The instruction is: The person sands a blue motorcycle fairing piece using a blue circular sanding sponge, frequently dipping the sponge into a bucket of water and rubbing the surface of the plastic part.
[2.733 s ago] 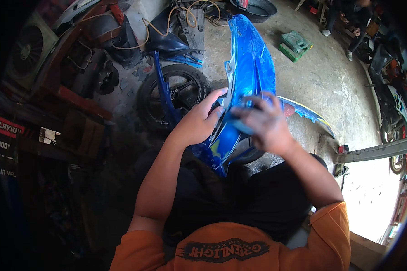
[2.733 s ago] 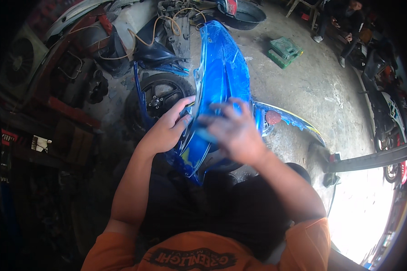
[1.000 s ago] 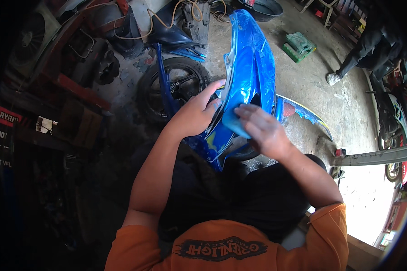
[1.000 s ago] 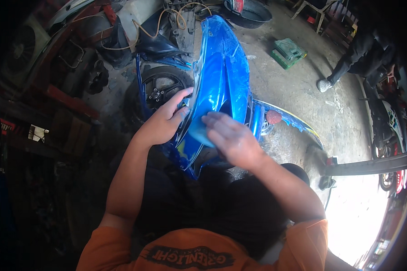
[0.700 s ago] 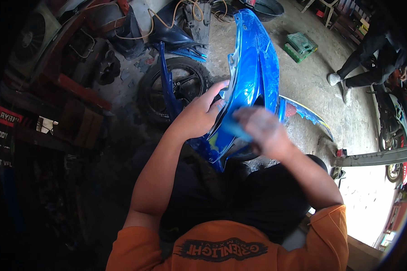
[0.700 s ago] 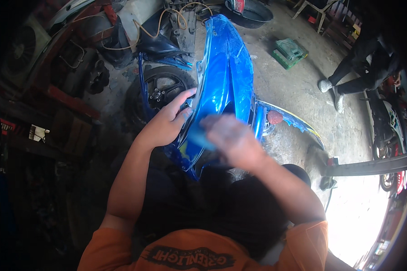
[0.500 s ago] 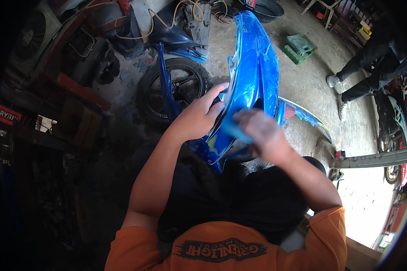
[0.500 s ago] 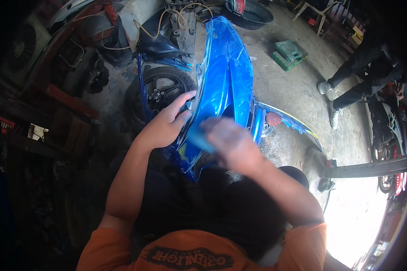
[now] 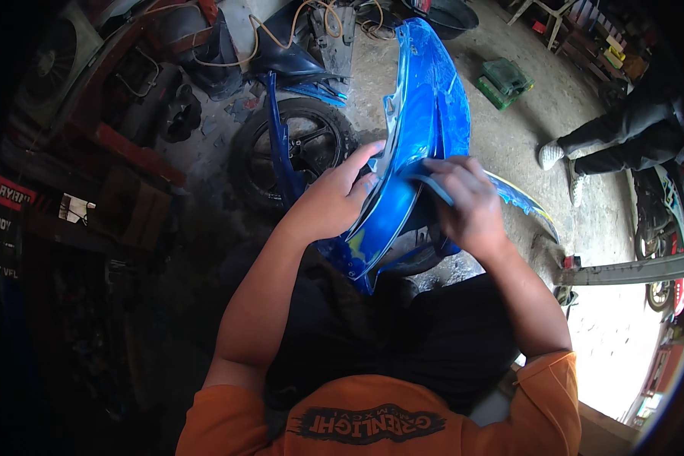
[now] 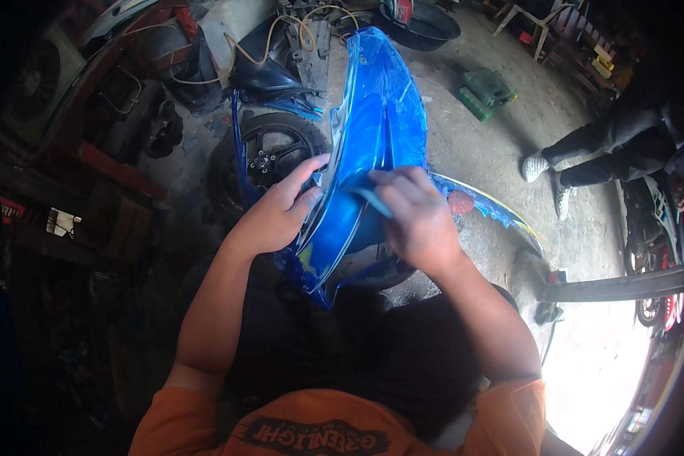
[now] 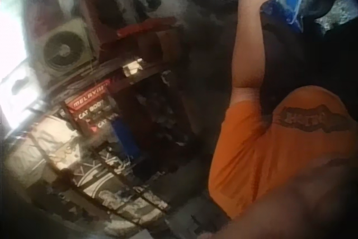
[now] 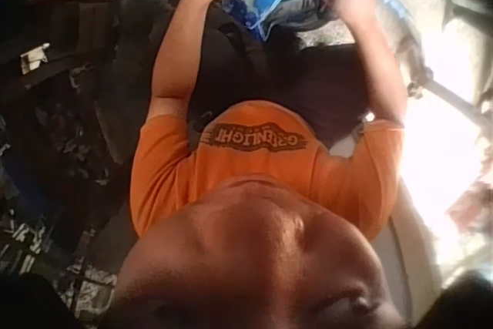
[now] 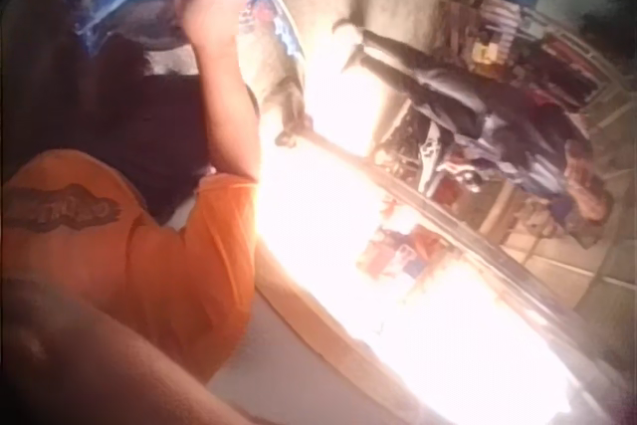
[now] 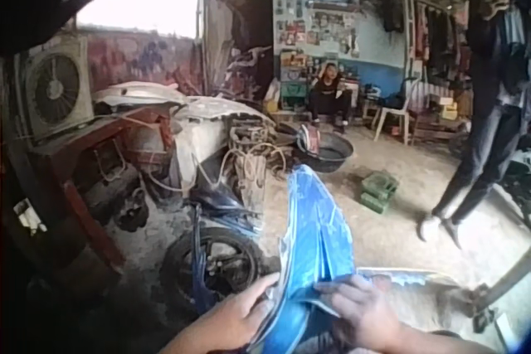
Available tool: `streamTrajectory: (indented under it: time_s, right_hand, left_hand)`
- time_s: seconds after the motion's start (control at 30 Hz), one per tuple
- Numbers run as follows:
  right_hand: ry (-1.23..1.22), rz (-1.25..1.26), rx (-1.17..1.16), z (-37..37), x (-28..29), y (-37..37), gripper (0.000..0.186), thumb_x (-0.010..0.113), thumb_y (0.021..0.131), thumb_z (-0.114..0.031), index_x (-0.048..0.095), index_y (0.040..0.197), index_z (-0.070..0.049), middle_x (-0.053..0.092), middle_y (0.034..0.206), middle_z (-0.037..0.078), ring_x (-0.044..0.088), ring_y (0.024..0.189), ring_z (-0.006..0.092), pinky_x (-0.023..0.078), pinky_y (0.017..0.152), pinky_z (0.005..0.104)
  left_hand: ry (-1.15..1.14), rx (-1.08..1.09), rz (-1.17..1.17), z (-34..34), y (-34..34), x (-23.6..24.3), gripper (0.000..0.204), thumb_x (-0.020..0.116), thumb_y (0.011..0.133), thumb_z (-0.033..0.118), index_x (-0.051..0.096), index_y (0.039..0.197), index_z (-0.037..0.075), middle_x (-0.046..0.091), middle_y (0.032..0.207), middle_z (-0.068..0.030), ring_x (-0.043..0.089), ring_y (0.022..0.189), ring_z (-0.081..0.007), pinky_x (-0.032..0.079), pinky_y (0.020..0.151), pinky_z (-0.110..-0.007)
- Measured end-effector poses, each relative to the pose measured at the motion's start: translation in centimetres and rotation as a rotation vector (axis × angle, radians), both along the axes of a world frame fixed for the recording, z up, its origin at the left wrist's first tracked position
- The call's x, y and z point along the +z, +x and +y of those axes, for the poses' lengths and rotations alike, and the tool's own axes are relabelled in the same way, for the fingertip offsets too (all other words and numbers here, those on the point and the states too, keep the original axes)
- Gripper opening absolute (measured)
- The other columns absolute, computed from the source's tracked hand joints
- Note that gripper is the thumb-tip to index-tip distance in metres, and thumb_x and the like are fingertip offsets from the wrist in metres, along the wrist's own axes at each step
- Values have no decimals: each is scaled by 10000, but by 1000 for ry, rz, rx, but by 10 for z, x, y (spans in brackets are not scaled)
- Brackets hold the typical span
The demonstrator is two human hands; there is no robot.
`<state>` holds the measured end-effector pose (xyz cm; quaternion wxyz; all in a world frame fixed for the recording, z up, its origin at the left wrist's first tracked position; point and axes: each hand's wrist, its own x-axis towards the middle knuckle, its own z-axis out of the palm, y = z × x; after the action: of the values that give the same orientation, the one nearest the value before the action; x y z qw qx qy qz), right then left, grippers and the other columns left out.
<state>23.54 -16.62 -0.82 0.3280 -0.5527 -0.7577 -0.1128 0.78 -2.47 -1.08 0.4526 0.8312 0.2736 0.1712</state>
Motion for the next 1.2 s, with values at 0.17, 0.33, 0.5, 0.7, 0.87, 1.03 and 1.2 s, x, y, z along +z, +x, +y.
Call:
streamTrajectory:
  time_s: [0.17, 0.33, 0.5, 0.7, 0.87, 1.03, 1.2]
  right_hand:
    - [-115, -4, 203, -11, -7, -23, 516, 761, 624, -2, 688, 1135, 0, 725, 1361, 165, 692, 1171, 388, 616, 983, 462]
    - [-34, -100, 132, -5, -5, -5, 458, 769, 664, -61, 687, 1113, -11, 726, 1374, 159, 687, 1198, 380, 599, 1024, 471]
    - [-66, -238, 315, -9, -6, -24, 508, 762, 639, -28, 699, 1143, -11, 729, 1368, 158, 685, 1198, 389, 603, 1018, 461]
    - [-41, -55, 92, -5, -5, -10, 499, 751, 621, -10, 689, 1115, -4, 720, 1385, 160, 679, 1226, 388, 600, 1039, 474]
    - [-98, -62, 179, -6, -6, -9, 479, 772, 605, -26, 698, 1078, -20, 720, 1402, 143, 678, 1251, 360, 592, 1057, 466]
    - [-72, -49, 138, -10, -2, -15, 453, 740, 620, 21, 686, 1069, -6, 734, 1355, 154, 704, 1200, 380, 599, 1040, 482]
    - [-37, -9, 152, 1, 4, 3, 513, 734, 625, 43, 696, 1136, 9, 736, 1320, 183, 713, 1189, 397, 605, 1022, 499]
  left_hand:
    - [-58, -13, 24, 2, 0, 6, 531, 530, 1142, 118, 428, 1657, 39, 597, 1568, -260, 552, 1500, -349, 398, 1247, -427]
    - [-257, -13, 140, -1, 3, 25, 533, 531, 1142, 122, 426, 1658, 37, 593, 1572, -260, 547, 1506, -335, 400, 1246, -428]
    - [-43, -23, -1, 3, -1, 2, 536, 533, 1142, 122, 428, 1660, 40, 591, 1578, -256, 553, 1498, -329, 404, 1242, -424]
    - [-93, -32, 1, 1, 1, 5, 540, 532, 1139, 116, 426, 1664, 40, 582, 1596, -247, 547, 1507, -341, 404, 1244, -429]
    - [-66, -12, 35, 2, 0, 5, 540, 529, 1140, 117, 425, 1664, 40, 580, 1597, -248, 546, 1509, -345, 399, 1248, -431]
    - [-82, -18, 24, 0, 2, 9, 540, 524, 1141, 109, 422, 1667, 38, 578, 1599, -251, 547, 1508, -340, 395, 1253, -431]
    - [-111, -18, 25, 1, 3, 12, 542, 528, 1142, 118, 419, 1666, 29, 562, 1613, -256, 527, 1528, -343, 388, 1258, -428]
